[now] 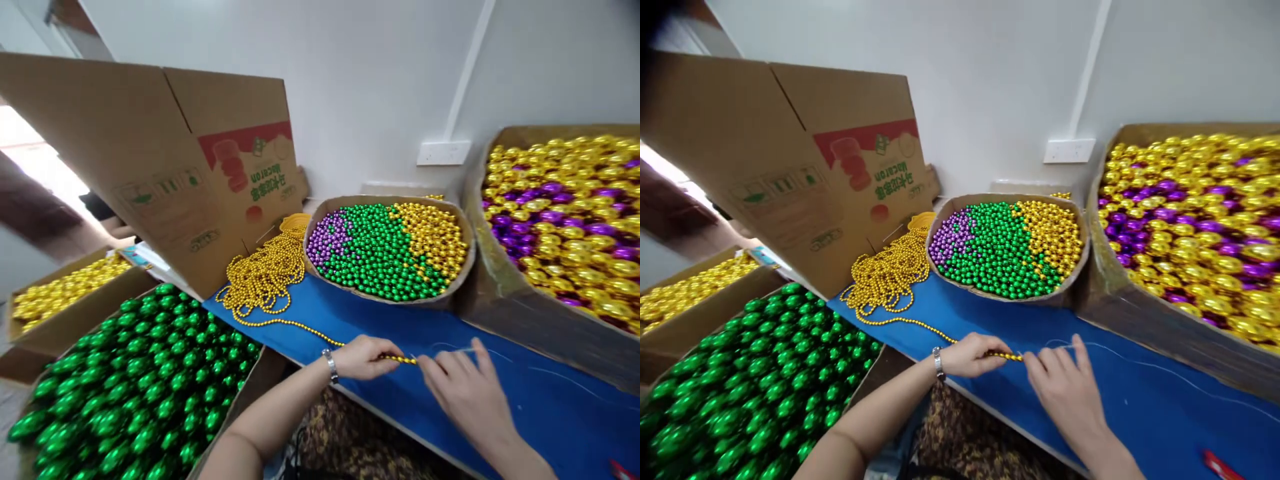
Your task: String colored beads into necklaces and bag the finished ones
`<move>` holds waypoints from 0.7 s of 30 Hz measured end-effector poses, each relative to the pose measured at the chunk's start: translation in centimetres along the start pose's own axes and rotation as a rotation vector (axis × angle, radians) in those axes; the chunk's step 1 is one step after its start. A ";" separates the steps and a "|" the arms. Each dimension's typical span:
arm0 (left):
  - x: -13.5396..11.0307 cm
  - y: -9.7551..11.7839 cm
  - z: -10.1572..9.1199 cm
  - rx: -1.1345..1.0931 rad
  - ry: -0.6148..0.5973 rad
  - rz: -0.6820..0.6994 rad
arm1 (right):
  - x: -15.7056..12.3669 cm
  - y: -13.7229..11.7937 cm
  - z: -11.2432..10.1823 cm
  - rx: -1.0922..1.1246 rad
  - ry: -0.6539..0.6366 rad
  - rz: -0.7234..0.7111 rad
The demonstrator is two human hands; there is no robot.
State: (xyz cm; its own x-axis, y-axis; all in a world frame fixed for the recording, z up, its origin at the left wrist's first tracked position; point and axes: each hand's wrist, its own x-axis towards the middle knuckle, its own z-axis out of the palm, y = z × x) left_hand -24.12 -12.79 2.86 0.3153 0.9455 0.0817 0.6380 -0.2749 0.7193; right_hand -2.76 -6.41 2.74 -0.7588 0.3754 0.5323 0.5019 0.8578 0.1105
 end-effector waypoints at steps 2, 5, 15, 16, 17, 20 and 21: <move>-0.6 -0.8 -0.5 0.126 0.020 0.029 | -0.8 1.3 -0.7 -0.030 0.009 0.011; -2.4 -1.9 -1.8 0.204 0.014 0.028 | -2.9 3.2 -1.7 -0.066 0.001 0.068; -7.4 -5.1 -5.2 0.190 -0.108 -0.279 | -10.0 2.1 -1.4 0.012 -0.352 0.448; -7.5 -5.2 -5.1 0.188 -0.108 -0.284 | -10.2 1.7 -1.1 0.016 -0.371 0.459; -7.6 -5.2 -5.0 0.180 -0.106 -0.286 | -10.4 1.4 -0.9 0.018 -0.384 0.468; -7.8 -5.3 -4.6 0.149 -0.099 -0.288 | -10.8 0.8 -0.4 0.024 -0.421 0.498; -7.9 -5.3 -4.5 0.139 -0.096 -0.289 | -10.8 0.7 -0.3 0.024 -0.431 0.505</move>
State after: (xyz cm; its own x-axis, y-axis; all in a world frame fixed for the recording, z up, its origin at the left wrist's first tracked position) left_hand -33.13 -17.99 1.52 0.1677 0.9688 -0.1823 0.7982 -0.0249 0.6019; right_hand 5.91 -9.99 -2.72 -0.5332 0.8360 0.1295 0.8339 0.5451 -0.0863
